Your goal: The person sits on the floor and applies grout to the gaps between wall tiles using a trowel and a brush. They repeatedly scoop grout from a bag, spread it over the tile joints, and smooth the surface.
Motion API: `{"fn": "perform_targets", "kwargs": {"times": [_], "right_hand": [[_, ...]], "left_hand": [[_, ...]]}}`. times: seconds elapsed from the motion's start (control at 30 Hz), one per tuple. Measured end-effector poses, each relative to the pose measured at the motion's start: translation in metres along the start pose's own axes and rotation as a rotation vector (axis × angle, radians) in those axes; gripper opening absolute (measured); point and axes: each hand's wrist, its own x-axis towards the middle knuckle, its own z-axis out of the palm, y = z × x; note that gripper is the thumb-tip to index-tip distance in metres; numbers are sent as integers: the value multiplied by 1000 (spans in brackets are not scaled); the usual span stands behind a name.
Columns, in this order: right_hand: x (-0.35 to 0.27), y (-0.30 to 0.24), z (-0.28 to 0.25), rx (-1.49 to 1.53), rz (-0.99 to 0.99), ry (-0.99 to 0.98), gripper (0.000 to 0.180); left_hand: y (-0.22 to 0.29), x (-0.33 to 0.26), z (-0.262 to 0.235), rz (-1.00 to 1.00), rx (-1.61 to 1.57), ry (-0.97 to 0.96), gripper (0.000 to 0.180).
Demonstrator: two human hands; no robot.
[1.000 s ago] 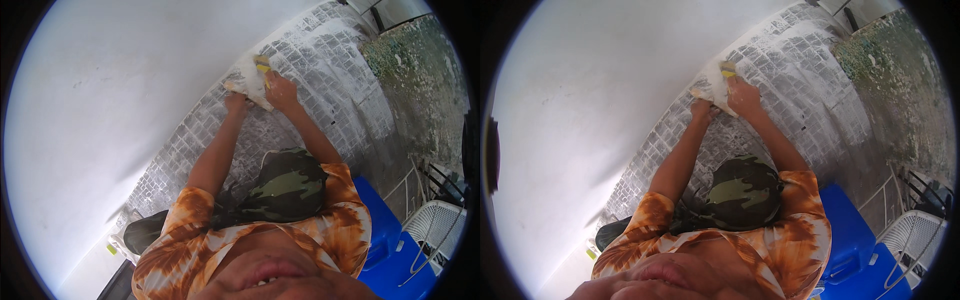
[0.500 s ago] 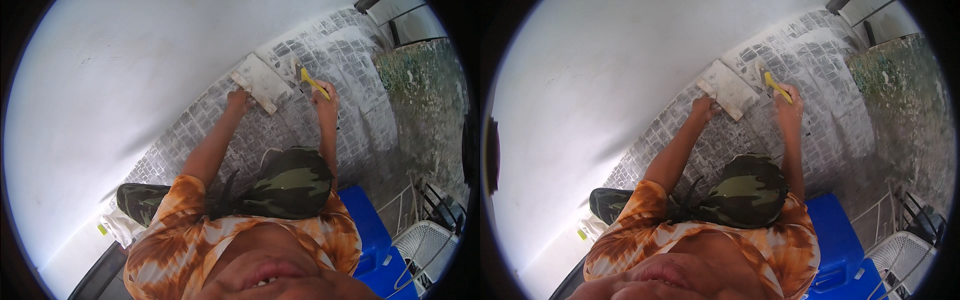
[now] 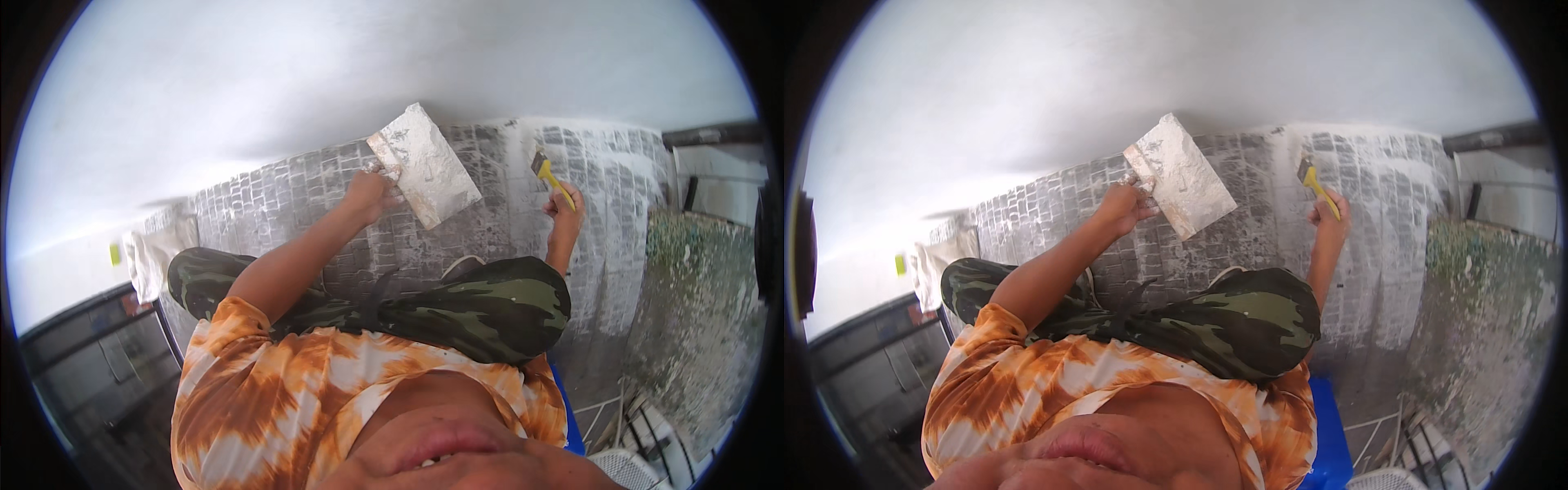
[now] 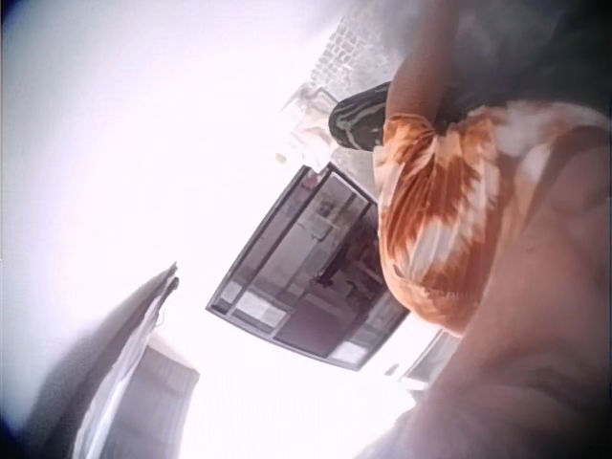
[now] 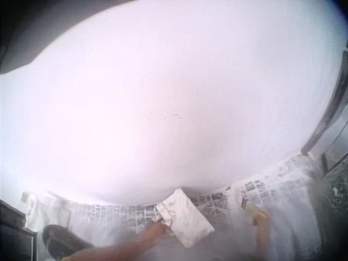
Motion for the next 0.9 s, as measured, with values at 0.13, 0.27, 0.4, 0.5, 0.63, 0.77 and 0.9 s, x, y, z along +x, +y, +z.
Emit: {"fn": "perform_targets", "kwargs": {"times": [0.13, 0.27, 0.4, 0.5, 0.63, 0.77, 0.9], "right_hand": [[3, -1, 27, -97, -33, -138, 26], [2, 0, 46, -176, -43, -235, 26], [7, 11, 57, -244, 31, -237, 25], [17, 24, 58, -224, 102, -282, 25], [35, 33, 55, -249, 252, -326, 33], [48, 29, 66, -446, 285, -554, 25], [46, 21, 104, -417, 382, -509, 24]], "left_hand": [[33, -58, -76, 95, -166, 30, 64], [61, -109, -149, 201, -263, 144, 62], [80, -161, -230, 269, -337, 264, 62], [88, -194, -298, 309, -436, 424, 35], [94, -229, -399, 415, -500, 549, 24], [100, -264, -520, 556, -567, 727, 22], [102, -285, -649, 610, -708, 899, 29]]}}
